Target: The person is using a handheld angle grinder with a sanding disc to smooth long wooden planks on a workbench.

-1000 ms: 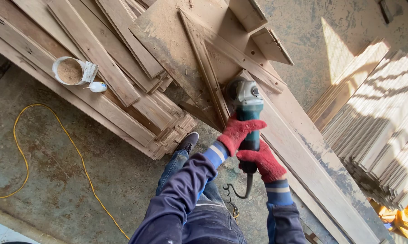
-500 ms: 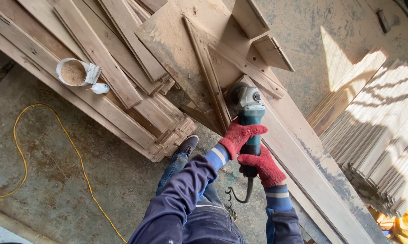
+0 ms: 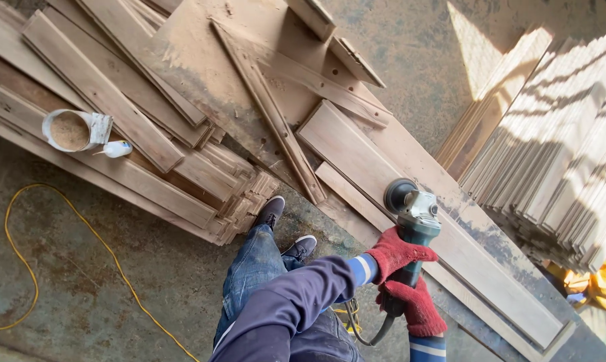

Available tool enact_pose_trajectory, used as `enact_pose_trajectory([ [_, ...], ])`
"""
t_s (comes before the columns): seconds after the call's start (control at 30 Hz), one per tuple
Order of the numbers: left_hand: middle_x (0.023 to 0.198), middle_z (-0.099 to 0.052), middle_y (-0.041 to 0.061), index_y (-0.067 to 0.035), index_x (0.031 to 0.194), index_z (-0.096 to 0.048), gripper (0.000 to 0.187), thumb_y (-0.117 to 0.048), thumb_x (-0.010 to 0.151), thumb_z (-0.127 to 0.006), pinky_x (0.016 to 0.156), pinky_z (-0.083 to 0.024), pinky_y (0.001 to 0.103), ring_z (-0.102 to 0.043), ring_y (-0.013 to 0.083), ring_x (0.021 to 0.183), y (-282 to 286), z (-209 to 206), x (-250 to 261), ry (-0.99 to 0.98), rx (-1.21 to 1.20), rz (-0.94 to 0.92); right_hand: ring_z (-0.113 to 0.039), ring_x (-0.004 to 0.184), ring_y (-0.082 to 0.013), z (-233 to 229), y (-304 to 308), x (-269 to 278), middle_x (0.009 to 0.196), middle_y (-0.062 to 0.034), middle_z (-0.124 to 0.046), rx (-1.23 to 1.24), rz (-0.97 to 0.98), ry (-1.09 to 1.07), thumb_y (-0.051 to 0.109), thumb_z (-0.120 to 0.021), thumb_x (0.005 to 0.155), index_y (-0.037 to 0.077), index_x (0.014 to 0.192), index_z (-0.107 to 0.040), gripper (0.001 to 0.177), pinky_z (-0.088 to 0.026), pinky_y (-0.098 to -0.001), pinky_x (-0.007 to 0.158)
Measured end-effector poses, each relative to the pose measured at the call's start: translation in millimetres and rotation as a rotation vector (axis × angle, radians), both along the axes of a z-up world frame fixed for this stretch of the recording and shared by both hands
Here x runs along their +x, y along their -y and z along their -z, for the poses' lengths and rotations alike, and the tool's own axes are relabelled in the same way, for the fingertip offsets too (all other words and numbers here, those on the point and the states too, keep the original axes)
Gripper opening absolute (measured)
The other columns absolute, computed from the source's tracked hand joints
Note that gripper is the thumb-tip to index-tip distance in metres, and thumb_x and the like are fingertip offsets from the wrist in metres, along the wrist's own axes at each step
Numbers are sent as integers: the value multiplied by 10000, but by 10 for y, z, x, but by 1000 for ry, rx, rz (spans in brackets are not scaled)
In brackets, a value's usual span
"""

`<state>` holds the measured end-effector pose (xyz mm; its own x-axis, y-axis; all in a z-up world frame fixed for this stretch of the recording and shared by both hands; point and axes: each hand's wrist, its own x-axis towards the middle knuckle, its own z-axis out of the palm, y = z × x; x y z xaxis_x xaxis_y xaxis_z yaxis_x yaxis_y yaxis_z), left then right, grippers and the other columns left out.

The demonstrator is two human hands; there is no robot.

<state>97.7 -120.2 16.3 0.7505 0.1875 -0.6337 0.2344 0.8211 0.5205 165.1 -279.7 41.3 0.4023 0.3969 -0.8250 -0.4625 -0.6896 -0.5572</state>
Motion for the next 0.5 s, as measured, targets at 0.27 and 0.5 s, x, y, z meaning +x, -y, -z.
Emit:
enact_pose_trajectory([
  [0.27,956,-698,63,-61,1112,-647,571,-249,608,-841,798,-601,304,-663,181,802,-209,184,-192,52,-9,-121,-687,588,-423,31,-428,-137,759,-310,-689,13,-52,-50,-52,-748,696,-134,1085,-614,420,-576,-473,530],
  [0.5,927,-678,56,-76,1133,-605,636,-212,566,-858,736,-613,331,-656,192,732,-908,306,-726,-33,-16,-387,-701,614,-305,43,-1413,-508,823,-209,-707,96,-301,-134,50,-829,674,-52,1166,-610,548,-606,-395,562],
])
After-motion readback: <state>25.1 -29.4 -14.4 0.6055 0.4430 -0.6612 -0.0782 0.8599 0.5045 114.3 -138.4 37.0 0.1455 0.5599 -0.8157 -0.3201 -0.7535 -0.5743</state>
